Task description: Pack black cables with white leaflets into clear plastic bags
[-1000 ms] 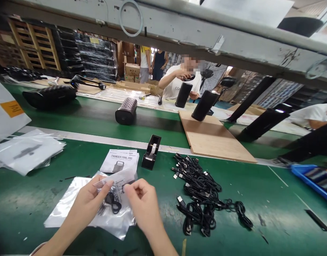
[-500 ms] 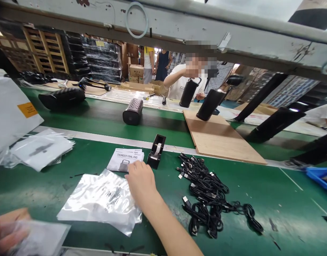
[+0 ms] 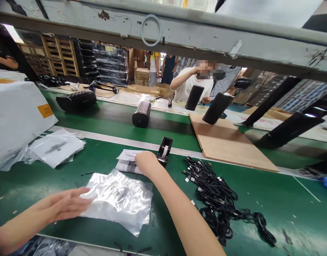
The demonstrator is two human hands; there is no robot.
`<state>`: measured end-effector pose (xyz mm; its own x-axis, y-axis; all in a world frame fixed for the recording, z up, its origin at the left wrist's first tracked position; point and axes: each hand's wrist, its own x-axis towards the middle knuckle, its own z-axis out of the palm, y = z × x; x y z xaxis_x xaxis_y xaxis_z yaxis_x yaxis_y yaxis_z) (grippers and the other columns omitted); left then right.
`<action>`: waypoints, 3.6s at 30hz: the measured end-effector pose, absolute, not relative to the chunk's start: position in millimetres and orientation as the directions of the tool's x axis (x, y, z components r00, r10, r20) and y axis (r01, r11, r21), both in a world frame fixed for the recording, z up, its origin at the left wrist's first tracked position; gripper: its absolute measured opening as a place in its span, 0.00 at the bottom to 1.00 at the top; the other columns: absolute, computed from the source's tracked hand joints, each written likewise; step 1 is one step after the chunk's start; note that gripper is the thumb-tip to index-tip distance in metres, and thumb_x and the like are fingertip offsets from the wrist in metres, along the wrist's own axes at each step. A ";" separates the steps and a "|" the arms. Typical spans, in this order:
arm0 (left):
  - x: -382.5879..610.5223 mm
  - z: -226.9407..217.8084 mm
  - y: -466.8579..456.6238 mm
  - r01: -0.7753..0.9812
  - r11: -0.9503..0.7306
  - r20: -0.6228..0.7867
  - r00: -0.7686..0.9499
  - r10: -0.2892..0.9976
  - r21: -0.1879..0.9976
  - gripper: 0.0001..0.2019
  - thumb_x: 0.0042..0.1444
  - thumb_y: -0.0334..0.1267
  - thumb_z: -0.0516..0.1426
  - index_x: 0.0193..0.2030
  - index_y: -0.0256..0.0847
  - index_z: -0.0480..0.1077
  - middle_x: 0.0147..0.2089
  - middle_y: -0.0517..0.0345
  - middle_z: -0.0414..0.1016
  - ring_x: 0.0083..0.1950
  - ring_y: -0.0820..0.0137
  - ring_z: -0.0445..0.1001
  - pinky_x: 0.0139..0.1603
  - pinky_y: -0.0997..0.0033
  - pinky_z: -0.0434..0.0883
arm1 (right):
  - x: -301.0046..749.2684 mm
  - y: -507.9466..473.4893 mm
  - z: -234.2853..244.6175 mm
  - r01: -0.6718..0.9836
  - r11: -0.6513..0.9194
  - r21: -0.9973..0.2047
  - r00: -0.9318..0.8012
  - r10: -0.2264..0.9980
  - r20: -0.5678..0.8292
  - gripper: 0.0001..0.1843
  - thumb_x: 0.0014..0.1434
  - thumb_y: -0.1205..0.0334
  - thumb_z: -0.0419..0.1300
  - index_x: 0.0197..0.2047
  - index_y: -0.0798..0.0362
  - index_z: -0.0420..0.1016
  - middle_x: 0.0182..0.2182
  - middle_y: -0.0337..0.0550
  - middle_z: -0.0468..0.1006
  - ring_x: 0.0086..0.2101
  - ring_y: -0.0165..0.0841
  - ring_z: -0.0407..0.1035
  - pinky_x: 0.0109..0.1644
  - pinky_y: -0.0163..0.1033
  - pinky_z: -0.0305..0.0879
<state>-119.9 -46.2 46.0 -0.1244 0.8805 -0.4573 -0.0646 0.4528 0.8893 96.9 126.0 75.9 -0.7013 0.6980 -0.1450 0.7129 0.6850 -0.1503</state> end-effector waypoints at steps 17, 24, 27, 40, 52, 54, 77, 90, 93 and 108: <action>-36.5 20.6 0.0 0.411 0.184 -0.206 0.009 0.978 0.893 0.17 0.52 0.45 0.54 0.48 0.43 0.67 0.41 0.53 0.74 0.39 0.65 0.73 0.42 0.66 0.70 | 210.0 23.7 22.0 -0.068 -0.415 -0.907 -0.134 0.905 -0.404 0.19 0.50 0.50 0.60 0.41 0.55 0.72 0.34 0.46 0.79 0.33 0.39 0.72 0.38 0.42 0.68; -25.8 20.9 0.6 0.772 0.081 -0.092 -0.030 0.995 0.631 0.08 0.48 0.45 0.57 0.32 0.44 0.69 0.34 0.59 0.69 0.33 0.66 0.69 0.33 0.68 0.67 | 228.8 7.3 4.2 0.514 -0.302 -0.803 0.135 0.953 -0.272 0.19 0.52 0.44 0.53 0.29 0.53 0.70 0.22 0.41 0.73 0.23 0.35 0.66 0.23 0.35 0.62; -11.0 18.9 3.4 0.830 0.079 -0.142 0.000 0.990 0.553 0.06 0.48 0.42 0.57 0.25 0.43 0.69 0.31 0.61 0.68 0.32 0.67 0.69 0.34 0.68 0.65 | 225.6 2.9 5.2 0.433 -0.351 -0.831 0.136 0.936 -0.325 0.20 0.52 0.43 0.51 0.31 0.52 0.68 0.17 0.37 0.69 0.18 0.32 0.62 0.14 0.32 0.56; -8.7 17.7 -3.4 0.829 -0.001 -0.096 0.066 0.993 0.559 0.15 0.58 0.41 0.45 0.26 0.42 0.67 0.32 0.58 0.67 0.31 0.68 0.68 0.32 0.69 0.65 | 185.5 -12.5 -3.1 0.186 -0.259 -0.948 0.225 0.950 -0.216 0.21 0.51 0.42 0.54 0.33 0.54 0.68 0.22 0.41 0.73 0.22 0.32 0.65 0.23 0.34 0.62; -2.7 11.9 -6.0 0.836 -0.030 -0.049 0.068 0.996 0.548 0.12 0.56 0.41 0.48 0.29 0.43 0.69 0.31 0.59 0.67 0.31 0.69 0.69 0.31 0.70 0.66 | 187.8 -23.1 5.6 0.217 -0.255 -0.942 0.300 0.936 -0.184 0.20 0.51 0.43 0.54 0.30 0.54 0.67 0.21 0.39 0.72 0.20 0.31 0.63 0.20 0.31 0.59; -1.8 11.9 -6.0 0.827 -0.032 -0.037 0.064 0.997 0.561 0.11 0.56 0.40 0.48 0.29 0.43 0.68 0.31 0.59 0.67 0.30 0.69 0.68 0.31 0.70 0.66 | 187.4 -23.5 2.8 0.262 -0.257 -0.930 0.242 0.951 -0.195 0.19 0.53 0.44 0.53 0.29 0.54 0.67 0.20 0.38 0.71 0.19 0.30 0.62 0.19 0.31 0.58; 4.1 11.5 -15.8 0.672 -0.106 0.078 0.072 0.994 0.733 0.10 0.56 0.41 0.48 0.27 0.44 0.64 0.28 0.62 0.64 0.27 0.71 0.65 0.26 0.72 0.65 | 179.3 -8.7 27.8 0.041 -0.451 -0.892 -0.335 0.835 -0.437 0.15 0.52 0.51 0.56 0.35 0.55 0.65 0.18 0.32 0.69 0.13 0.22 0.61 0.13 0.24 0.56; -7.8 11.5 -7.4 0.536 -0.061 -0.060 0.206 0.977 0.842 0.12 0.55 0.47 0.50 0.28 0.44 0.66 0.28 0.62 0.66 0.31 0.70 0.68 0.31 0.74 0.66 | 136.9 15.5 16.8 0.590 0.128 -0.798 -0.313 0.946 -0.080 0.06 0.52 0.67 0.56 0.25 0.53 0.73 0.22 0.37 0.72 0.26 0.31 0.69 0.28 0.32 0.61; -11.0 1.7 -2.7 0.564 -0.026 -0.082 0.165 0.983 0.826 0.13 0.55 0.48 0.50 0.28 0.43 0.66 0.28 0.61 0.67 0.29 0.70 0.68 0.30 0.73 0.67 | 161.8 17.8 32.2 0.867 0.229 -0.443 -0.282 0.958 -0.056 0.05 0.54 0.65 0.57 0.34 0.50 0.74 0.32 0.42 0.74 0.31 0.34 0.70 0.30 0.34 0.61; -2.8 8.1 1.2 0.573 0.084 -0.163 0.088 0.983 0.815 0.12 0.56 0.48 0.49 0.29 0.44 0.65 0.29 0.61 0.67 0.31 0.69 0.67 0.33 0.71 0.65 | 215.0 24.0 41.8 0.689 0.135 -0.712 -0.172 0.985 0.021 0.11 0.59 0.64 0.49 0.37 0.52 0.72 0.34 0.43 0.71 0.33 0.33 0.69 0.38 0.38 0.66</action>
